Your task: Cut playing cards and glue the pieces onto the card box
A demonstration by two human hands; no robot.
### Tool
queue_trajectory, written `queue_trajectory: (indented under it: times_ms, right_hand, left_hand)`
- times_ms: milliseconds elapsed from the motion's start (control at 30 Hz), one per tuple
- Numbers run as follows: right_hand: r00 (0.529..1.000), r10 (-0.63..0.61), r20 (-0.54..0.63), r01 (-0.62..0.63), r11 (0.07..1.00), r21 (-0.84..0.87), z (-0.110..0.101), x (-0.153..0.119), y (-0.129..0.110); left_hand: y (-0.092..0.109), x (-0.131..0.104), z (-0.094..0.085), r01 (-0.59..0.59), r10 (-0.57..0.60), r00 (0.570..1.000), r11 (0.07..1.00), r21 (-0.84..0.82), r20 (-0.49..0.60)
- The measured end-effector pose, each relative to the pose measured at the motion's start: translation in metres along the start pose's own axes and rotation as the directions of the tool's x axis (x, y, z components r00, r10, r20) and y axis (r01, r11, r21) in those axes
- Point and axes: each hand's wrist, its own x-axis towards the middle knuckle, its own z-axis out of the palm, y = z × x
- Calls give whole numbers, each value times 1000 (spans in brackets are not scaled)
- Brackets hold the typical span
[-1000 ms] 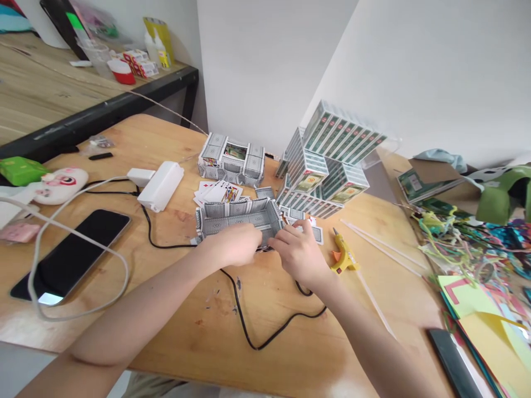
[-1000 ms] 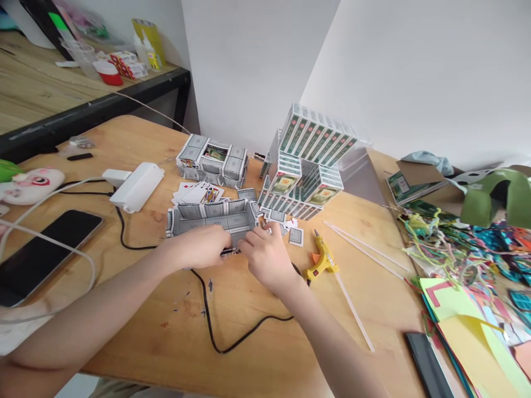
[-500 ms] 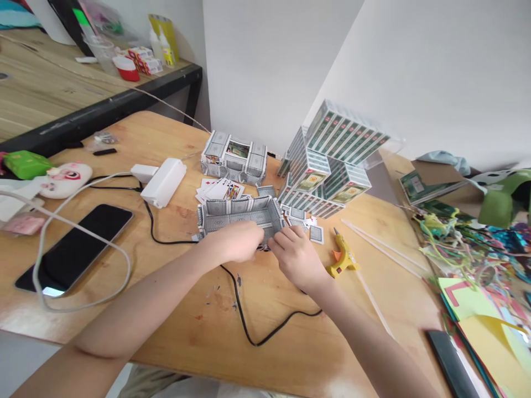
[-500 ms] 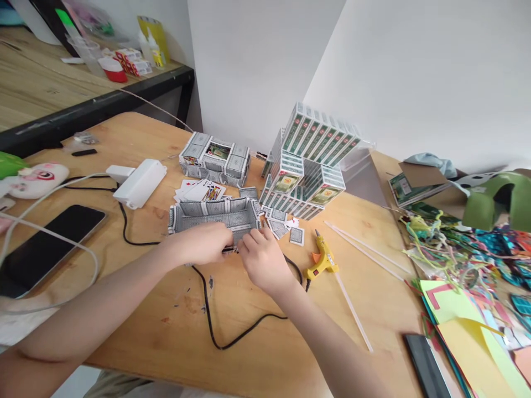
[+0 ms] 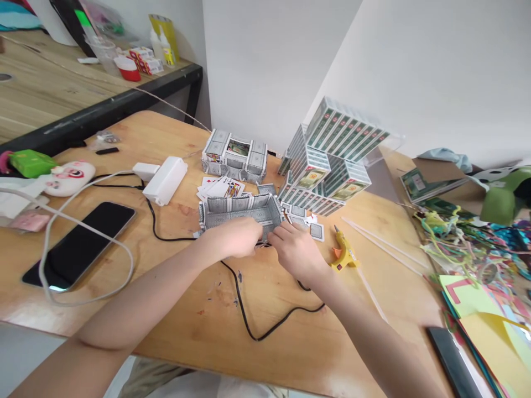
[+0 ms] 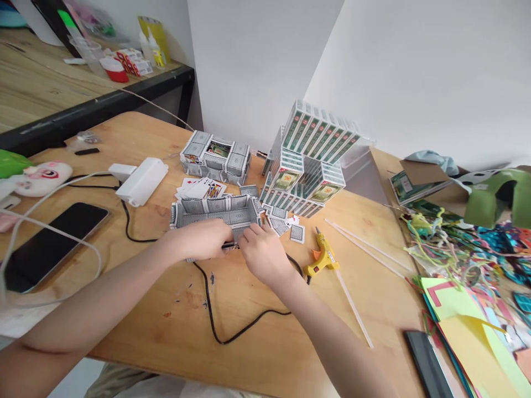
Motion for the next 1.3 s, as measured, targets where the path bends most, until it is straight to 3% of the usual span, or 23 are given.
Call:
queue_trajectory:
  times_ms: [267, 400, 500, 700, 900, 1100, 1300]
  right_hand:
    - [1000, -10, 14, 10, 1000, -27, -1, -1, -6]
    - [999, 21, -28, -21, 1000, -10, 6, 0, -3]
    - [995, 86, -55, -80, 992, 94, 7, -2, 2]
    - [989, 144, -30, -117, 898, 425, 0, -13, 13]
    - [994, 87, -68, -65, 958, 278, 6, -10, 15]
    - [1000, -7, -19, 9, 996, 89, -2, -5, 9]
    - [1000, -22, -16, 23, 995, 98, -5, -3, 12]
  left_hand:
    - [1, -2, 0, 14, -14, 1000, 1000, -21, -1]
    - [9, -1, 2, -12, 11, 993, 1000, -3, -119]
    - [14, 2, 8, 45, -47, 976, 999, -13, -211]
    - [10, 3, 24, 39, -43, 963, 999, -21, -267]
    - [5, 4, 28, 19, -23, 959, 1000, -17, -281]
    - [2, 6, 29, -14, -2, 962, 998, -54, -274]
    - [3, 6, 30, 7, -22, 959, 998, -56, -281]
